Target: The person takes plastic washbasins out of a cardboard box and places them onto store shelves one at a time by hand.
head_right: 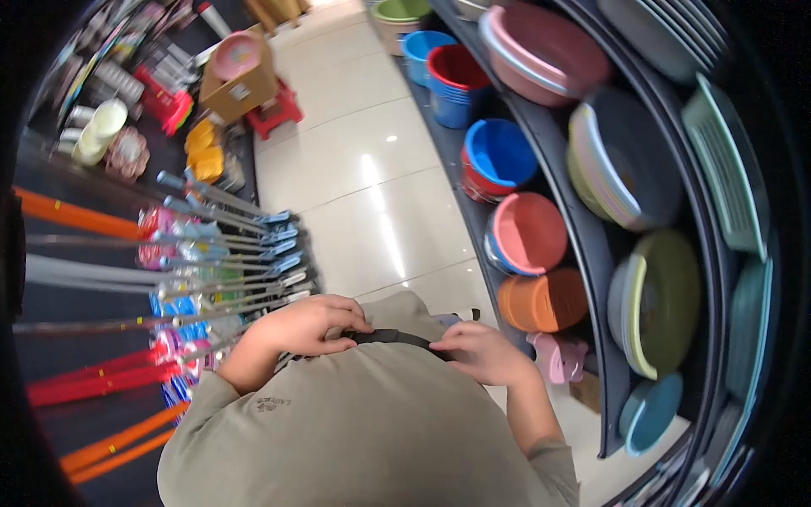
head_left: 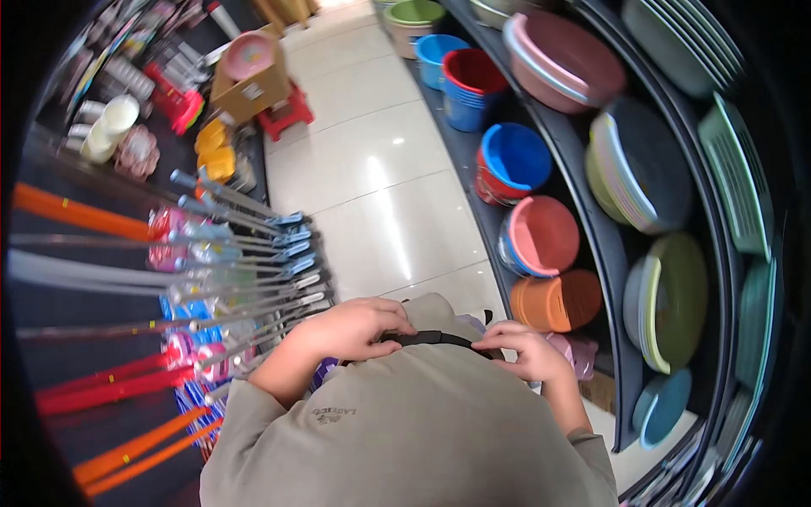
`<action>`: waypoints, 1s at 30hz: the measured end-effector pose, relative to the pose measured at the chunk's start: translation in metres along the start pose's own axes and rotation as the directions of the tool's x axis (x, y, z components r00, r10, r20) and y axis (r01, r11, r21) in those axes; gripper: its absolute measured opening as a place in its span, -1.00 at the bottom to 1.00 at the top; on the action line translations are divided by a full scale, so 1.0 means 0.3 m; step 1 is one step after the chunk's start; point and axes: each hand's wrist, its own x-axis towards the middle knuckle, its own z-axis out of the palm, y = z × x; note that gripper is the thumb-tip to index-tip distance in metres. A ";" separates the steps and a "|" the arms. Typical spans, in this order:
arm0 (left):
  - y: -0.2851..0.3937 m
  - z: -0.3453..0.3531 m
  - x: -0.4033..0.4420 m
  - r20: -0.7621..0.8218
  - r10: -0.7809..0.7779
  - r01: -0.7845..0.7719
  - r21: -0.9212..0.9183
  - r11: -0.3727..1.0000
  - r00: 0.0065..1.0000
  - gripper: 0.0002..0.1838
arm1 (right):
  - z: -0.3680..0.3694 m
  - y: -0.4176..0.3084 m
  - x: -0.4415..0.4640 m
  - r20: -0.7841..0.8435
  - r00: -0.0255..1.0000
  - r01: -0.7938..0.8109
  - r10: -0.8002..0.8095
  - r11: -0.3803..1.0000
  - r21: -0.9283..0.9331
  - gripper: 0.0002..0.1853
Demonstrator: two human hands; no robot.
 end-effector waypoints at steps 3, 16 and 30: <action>-0.014 -0.027 -0.124 -0.068 -0.118 0.122 0.061 0.991 0.991 -0.76 | 0.013 -0.060 0.154 0.124 0.992 0.019 -0.011 0.998 -0.064 -0.64; -0.244 -0.058 -0.312 -0.516 -0.413 0.429 -0.094 0.898 0.751 -0.85 | 0.047 -0.035 0.745 0.411 0.887 0.325 -0.209 0.916 -0.235 -0.79; -0.504 -0.528 -0.110 -0.502 -0.535 0.395 -0.364 0.843 0.680 -0.75 | -0.276 0.046 1.383 0.497 0.824 0.323 -0.272 0.946 -0.018 -0.81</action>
